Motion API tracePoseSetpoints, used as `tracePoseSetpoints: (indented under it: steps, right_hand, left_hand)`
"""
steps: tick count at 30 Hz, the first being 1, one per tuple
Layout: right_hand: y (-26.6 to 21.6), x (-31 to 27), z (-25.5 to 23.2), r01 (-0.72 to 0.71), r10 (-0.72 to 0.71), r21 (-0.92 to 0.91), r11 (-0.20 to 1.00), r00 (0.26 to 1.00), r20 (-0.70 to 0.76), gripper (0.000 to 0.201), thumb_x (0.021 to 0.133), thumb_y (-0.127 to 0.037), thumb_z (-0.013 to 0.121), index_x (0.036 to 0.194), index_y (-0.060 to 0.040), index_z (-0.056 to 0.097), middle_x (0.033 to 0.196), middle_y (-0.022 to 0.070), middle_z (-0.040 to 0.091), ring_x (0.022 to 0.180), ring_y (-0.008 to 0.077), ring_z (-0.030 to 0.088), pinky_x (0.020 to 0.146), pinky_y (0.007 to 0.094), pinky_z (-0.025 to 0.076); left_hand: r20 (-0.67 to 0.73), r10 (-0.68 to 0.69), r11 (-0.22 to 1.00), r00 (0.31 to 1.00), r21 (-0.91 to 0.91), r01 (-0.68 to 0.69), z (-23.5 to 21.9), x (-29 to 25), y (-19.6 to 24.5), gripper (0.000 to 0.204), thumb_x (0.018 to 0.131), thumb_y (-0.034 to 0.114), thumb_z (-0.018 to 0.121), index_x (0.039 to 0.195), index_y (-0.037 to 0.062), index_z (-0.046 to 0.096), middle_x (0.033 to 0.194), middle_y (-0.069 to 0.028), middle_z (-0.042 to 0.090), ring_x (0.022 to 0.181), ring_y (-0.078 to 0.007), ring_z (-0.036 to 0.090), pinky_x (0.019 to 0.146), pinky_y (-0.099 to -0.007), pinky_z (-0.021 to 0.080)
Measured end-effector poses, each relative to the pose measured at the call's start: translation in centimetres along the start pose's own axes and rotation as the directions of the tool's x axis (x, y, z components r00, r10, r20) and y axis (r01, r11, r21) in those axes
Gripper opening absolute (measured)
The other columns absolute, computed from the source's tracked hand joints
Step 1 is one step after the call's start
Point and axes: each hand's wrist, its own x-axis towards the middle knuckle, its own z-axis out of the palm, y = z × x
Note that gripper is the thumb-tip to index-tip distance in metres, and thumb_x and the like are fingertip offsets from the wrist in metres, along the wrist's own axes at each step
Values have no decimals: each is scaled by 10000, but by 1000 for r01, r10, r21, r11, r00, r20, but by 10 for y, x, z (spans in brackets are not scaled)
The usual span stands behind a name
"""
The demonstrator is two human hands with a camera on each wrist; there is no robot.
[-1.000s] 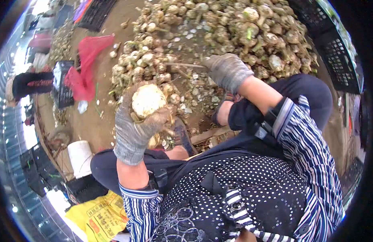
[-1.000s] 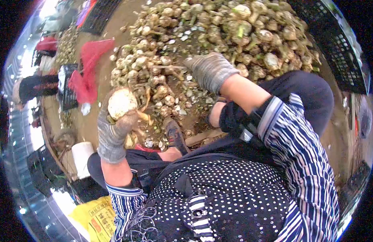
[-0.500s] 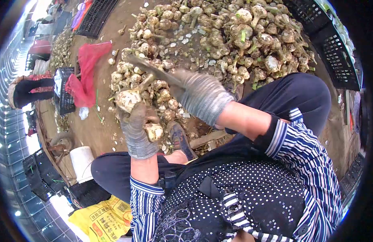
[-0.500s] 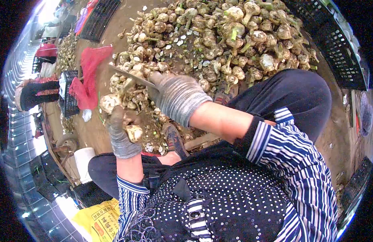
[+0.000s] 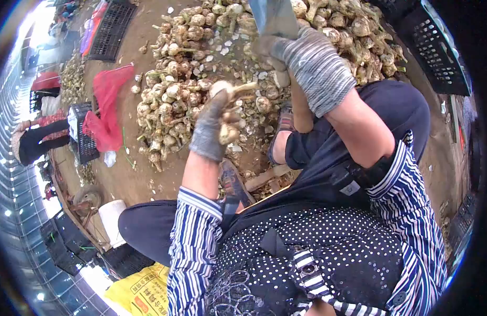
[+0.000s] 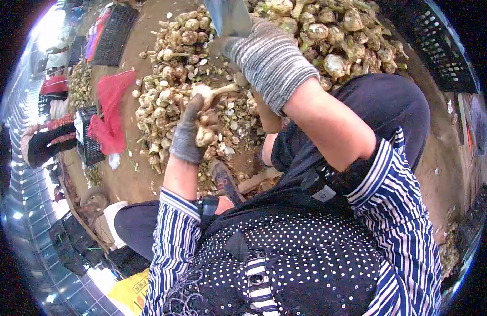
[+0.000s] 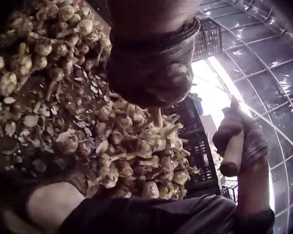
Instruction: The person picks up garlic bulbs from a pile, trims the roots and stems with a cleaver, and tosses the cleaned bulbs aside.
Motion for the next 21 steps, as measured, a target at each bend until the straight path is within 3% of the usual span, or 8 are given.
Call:
tracePoseSetpoints:
  steps: [2,3,5,9,11,13,16,21]
  right_hand:
    - [9,4,15,113,-126,-92,989,979,-160,185,802,-172,633,883,-7,611,561,10,547,444,120,484,407,258,384]
    - [12,6,21,213,-266,-202,956,921,-286,193,796,-182,640,876,-9,610,565,10,543,447,115,480,406,256,380]
    - [16,3,13,238,-309,-274,932,917,-253,200,793,-184,642,893,-13,614,575,12,542,456,112,485,412,252,386]
    - [17,3,-5,224,-283,-373,901,952,-112,219,788,-188,646,927,-20,622,597,15,539,473,108,493,425,245,398]
    - [19,6,-10,237,-279,-425,874,959,-39,230,786,-190,648,945,-24,625,607,17,538,481,105,498,432,242,405]
    - [22,10,-12,252,-270,-470,846,962,30,243,783,-192,650,962,-28,629,618,19,537,489,103,502,438,239,411]
    - [30,12,-9,256,-253,-511,821,964,77,256,781,-194,652,979,-32,633,629,20,536,498,101,507,445,235,417]
    - [36,16,9,212,-254,-494,843,967,-20,229,792,-216,661,911,-24,625,560,-21,465,424,70,438,379,212,345]
  left_hand:
    - [98,-75,995,992,79,67,24,13,4,464,802,352,647,1158,81,522,677,23,520,491,-26,459,407,-158,423]
    - [115,59,981,992,178,-79,23,20,0,495,797,259,656,1212,52,483,1001,-64,586,584,-102,559,403,-207,451]
    - [-161,101,916,982,401,-29,-9,55,-17,508,793,233,655,1231,50,472,1038,-114,583,612,-198,591,474,-299,500]
    - [-504,-51,915,862,323,243,-73,88,-30,575,745,282,700,1199,-1,488,1070,-165,577,823,-231,569,685,-375,483]
    - [-729,-54,868,682,303,393,-75,87,-35,705,697,355,735,1225,-30,470,1156,-174,549,940,-240,537,794,-404,447]
    - [-632,-201,919,749,143,367,-187,156,-82,929,666,470,735,1321,-64,349,1341,-190,404,1130,-280,454,944,-408,375]
    - [-763,-142,914,631,144,379,-125,139,-55,970,661,515,724,1336,-57,326,1372,-198,363,1184,-287,416,986,-414,336]
    - [-871,-90,877,482,161,453,-158,190,-60,1005,637,530,722,1369,-8,290,1359,-163,387,1149,-287,451,955,-442,363]
